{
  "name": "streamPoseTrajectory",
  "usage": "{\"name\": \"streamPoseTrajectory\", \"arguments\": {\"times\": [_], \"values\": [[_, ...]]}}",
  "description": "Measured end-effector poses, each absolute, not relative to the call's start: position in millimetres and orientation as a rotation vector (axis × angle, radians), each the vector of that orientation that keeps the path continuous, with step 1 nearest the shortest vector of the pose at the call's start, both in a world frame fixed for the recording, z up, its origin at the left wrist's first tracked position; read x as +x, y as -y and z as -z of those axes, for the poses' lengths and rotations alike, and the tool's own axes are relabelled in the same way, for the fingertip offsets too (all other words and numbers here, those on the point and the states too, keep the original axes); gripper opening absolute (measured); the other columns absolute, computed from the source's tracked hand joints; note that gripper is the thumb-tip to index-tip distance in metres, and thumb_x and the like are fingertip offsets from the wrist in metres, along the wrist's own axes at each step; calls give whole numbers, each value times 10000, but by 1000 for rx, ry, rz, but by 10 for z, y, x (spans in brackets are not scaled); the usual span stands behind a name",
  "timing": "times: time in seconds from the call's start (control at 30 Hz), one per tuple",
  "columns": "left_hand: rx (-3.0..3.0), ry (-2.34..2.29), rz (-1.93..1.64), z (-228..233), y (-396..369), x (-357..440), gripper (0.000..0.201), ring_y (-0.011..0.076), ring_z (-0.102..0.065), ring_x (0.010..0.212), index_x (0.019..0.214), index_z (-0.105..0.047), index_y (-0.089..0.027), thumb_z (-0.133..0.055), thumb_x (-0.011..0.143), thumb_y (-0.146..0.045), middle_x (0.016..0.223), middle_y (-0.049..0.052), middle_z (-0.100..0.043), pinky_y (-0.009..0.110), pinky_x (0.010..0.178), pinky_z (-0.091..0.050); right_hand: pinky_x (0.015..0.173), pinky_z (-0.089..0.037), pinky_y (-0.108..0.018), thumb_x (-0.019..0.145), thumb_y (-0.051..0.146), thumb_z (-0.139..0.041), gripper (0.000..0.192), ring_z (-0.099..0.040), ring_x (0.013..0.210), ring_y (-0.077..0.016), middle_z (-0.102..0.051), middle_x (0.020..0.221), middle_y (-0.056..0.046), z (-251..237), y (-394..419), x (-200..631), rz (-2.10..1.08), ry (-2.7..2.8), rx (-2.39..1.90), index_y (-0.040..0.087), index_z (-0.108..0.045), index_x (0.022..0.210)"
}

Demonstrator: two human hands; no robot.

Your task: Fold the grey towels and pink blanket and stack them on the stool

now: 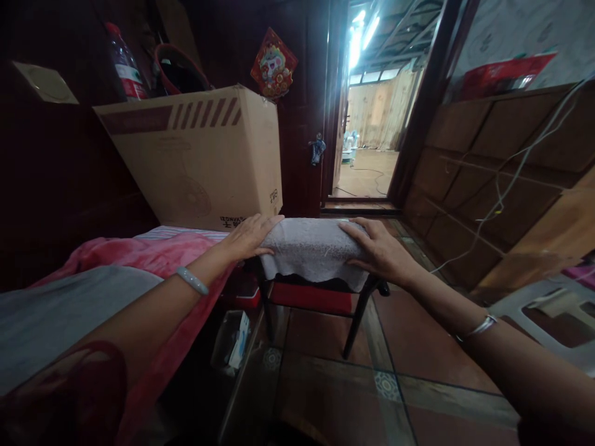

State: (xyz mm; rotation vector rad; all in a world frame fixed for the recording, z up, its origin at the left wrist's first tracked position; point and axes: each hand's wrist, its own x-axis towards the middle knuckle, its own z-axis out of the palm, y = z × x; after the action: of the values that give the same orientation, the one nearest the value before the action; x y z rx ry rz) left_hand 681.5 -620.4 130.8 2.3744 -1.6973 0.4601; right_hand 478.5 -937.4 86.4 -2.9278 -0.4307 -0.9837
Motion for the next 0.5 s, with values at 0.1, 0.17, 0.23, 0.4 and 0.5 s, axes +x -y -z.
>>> {"name": "streamPoseTrajectory", "arguments": {"times": [0.1,0.17,0.23,0.4,0.5], "values": [[2446,1677,-485,-1324,6222,6754,931,342,-544,1232,1544,-344,-271,-829,750,-310,1292,136,-567,439,1087,-400,1060,-437,-582,926,515,-603,810,-469,1280,-385,-445,1464,-154,-841,9373,4800,1024,430,-2924,339,-211,1613],[2527,1667,-491,-1355,6228,6679,968,341,-549,1237,1560,-324,-266,-841,742,-317,1316,152,-571,434,1080,-409,1054,-444,-576,937,506,-587,800,-475,1272,-380,-443,1450,-158,-826,9367,4799,1062,442,-2921,335,-199,1616],[2583,1604,-471,-1390,6195,6605,1001,354,-528,1294,1575,-299,-267,-846,739,-311,1394,176,-549,456,1098,-397,1044,-450,-576,940,497,-580,799,-482,1258,-377,-447,1434,-161,-816,9362,4798,1093,474,-2917,329,-192,1618],[2643,1308,-377,-1361,5642,6459,1028,415,-353,1473,1569,-324,-271,-861,692,-245,1652,208,-274,557,1171,-310,1021,-459,-572,917,479,-600,816,-491,1229,-379,-464,1403,-170,-808,9346,4810,1152,531,-2900,300,-210,1611],[2611,1202,-315,-1179,5022,6309,907,394,-355,1480,1488,-468,-274,-843,665,-215,1639,165,-335,537,1192,-296,1039,-441,-581,906,469,-605,811,-478,1253,-384,-456,1424,-170,-815,9316,4800,1151,499,-2900,297,-227,1602]]}}
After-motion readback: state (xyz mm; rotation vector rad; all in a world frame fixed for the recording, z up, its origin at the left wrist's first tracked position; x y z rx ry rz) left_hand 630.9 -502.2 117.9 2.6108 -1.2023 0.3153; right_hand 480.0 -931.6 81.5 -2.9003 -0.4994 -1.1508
